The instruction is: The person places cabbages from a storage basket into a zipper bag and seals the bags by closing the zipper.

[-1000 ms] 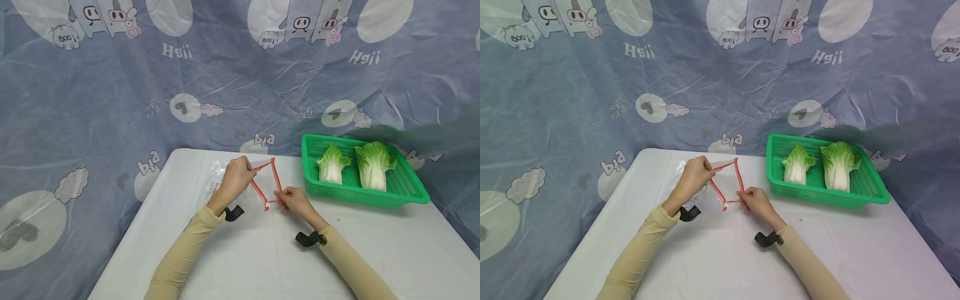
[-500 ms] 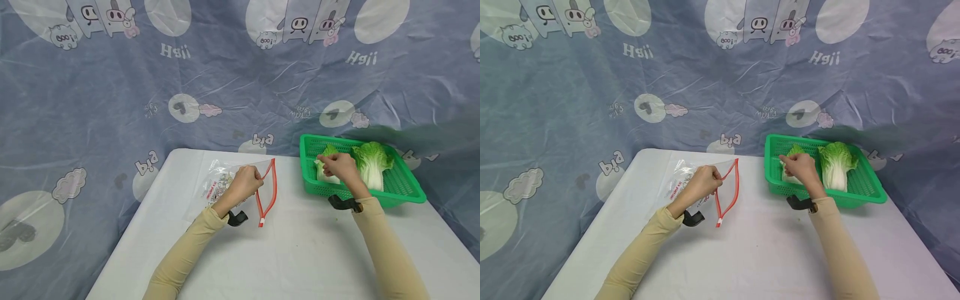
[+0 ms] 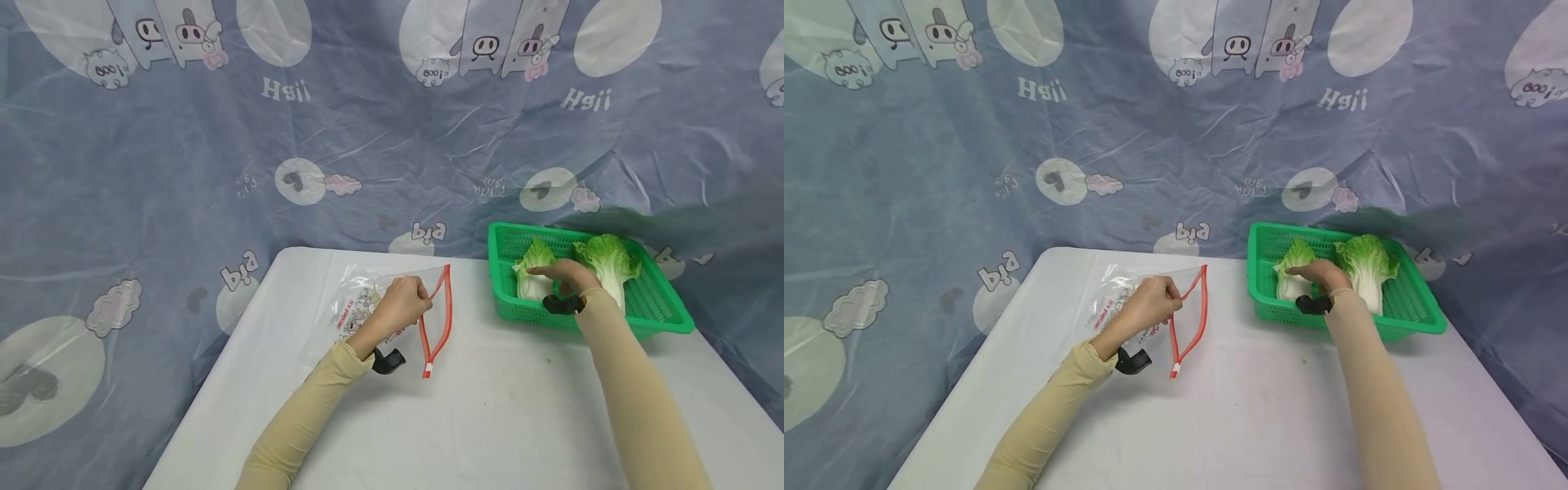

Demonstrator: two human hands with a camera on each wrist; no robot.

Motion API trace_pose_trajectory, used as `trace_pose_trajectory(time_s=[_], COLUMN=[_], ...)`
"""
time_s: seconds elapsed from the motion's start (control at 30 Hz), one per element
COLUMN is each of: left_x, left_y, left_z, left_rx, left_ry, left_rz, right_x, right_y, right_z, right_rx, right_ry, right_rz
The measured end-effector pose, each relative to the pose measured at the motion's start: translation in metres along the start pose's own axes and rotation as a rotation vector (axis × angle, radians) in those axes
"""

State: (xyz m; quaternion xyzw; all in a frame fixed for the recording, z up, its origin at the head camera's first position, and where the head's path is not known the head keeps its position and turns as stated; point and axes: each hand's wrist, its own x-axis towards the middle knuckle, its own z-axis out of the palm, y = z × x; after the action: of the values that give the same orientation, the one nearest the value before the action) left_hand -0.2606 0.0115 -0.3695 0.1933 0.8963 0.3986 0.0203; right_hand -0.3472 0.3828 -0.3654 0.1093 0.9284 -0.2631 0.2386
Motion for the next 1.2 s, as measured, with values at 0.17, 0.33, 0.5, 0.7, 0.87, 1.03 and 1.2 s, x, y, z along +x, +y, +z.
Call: trace_pose_trajectory(time_s=[0.17,0.33,0.5,0.7,0.87,1.03,1.2], left_x=[-0.001,0.000,0.001,0.001,0.001,0.001,0.002], left_y=[0.001,0.002,0.003,0.002,0.000,-0.001,-0.001], left_z=[0.001,0.000,-0.001,0.000,0.000,0.000,-0.001], left_rx=[0.005,0.017,0.018,0.028,0.034,0.028,0.020], left_ry=[0.003,0.015,0.017,0.017,0.026,0.029,0.027], left_rz=[-0.001,0.005,0.011,0.004,-0.001,-0.002,-0.004], right_x=[0.005,0.009,0.013,0.014,0.012,0.008,0.003], right_y=[0.004,0.007,0.010,0.013,0.014,0.014,0.011], right_z=[0.004,0.006,0.006,0.009,0.011,0.013,0.014], right_rx=[0.032,0.034,0.060,0.129,0.143,0.152,0.192], right_ry=[-0.032,-0.030,-0.054,-0.055,-0.027,0.035,0.131], right_rz=[0.036,0.013,0.020,0.014,-0.024,-0.065,-0.055])
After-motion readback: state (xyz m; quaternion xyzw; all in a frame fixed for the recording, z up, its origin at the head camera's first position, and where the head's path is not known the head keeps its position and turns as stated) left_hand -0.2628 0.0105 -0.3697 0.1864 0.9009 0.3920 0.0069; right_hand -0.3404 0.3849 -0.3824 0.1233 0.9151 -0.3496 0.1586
